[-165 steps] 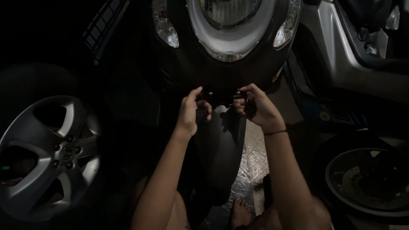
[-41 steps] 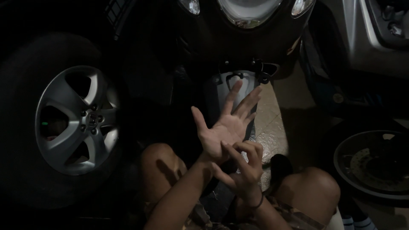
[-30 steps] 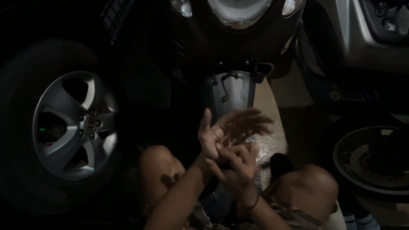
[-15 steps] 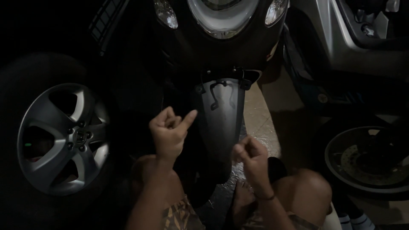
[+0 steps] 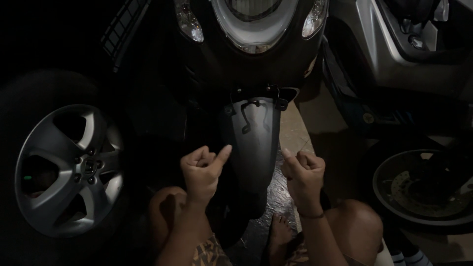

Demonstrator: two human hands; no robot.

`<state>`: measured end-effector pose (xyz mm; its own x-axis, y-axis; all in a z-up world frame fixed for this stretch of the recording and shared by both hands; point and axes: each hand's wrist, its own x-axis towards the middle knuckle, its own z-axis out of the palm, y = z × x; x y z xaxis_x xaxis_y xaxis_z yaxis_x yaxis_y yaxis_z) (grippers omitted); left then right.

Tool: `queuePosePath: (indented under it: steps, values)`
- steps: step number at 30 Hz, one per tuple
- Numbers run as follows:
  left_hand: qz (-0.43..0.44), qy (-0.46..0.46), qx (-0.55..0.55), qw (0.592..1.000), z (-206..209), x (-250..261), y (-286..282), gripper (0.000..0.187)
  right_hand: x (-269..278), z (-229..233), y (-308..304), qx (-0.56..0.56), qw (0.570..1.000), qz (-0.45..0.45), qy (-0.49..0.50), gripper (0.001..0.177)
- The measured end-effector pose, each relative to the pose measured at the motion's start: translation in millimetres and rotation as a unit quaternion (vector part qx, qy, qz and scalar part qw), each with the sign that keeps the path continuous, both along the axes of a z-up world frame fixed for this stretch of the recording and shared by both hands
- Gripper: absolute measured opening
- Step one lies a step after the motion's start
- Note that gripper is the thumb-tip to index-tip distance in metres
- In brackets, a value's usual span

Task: Installing a license plate bracket/holder onto the front of a motorcycle using tools.

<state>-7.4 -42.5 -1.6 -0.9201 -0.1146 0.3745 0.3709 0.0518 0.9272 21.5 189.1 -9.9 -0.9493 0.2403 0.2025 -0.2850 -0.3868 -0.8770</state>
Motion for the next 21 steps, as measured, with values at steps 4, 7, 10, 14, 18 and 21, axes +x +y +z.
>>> queuePosePath:
  steps: [4,7,10,14,18,21]
  values:
    - [-0.049,0.005,0.09,0.995,-14,1,2,0.062,-4,-1,-6,0.003,1.0,-0.017,0.026,0.059]
    - [-0.047,0.028,-0.006,0.999,-9,2,8,0.052,-7,-9,-10,0.035,0.999,-0.029,0.017,0.059]
    - [-0.045,0.132,-0.142,0.98,60,11,18,0.03,-2,0,-12,0.084,0.995,-0.054,0.011,0.054]
    - [-0.16,0.063,-0.048,0.984,18,-11,17,0.019,7,12,-7,0.025,1.0,-0.011,0.003,0.037]
    - [-0.222,-0.125,-0.094,0.962,-23,-27,19,0.036,32,-38,9,-0.041,0.992,-0.112,-0.05,0.045]
    - [-0.266,-0.185,-0.16,0.932,-38,-3,43,0.044,69,-50,14,-0.047,0.987,-0.156,0.012,0.054]
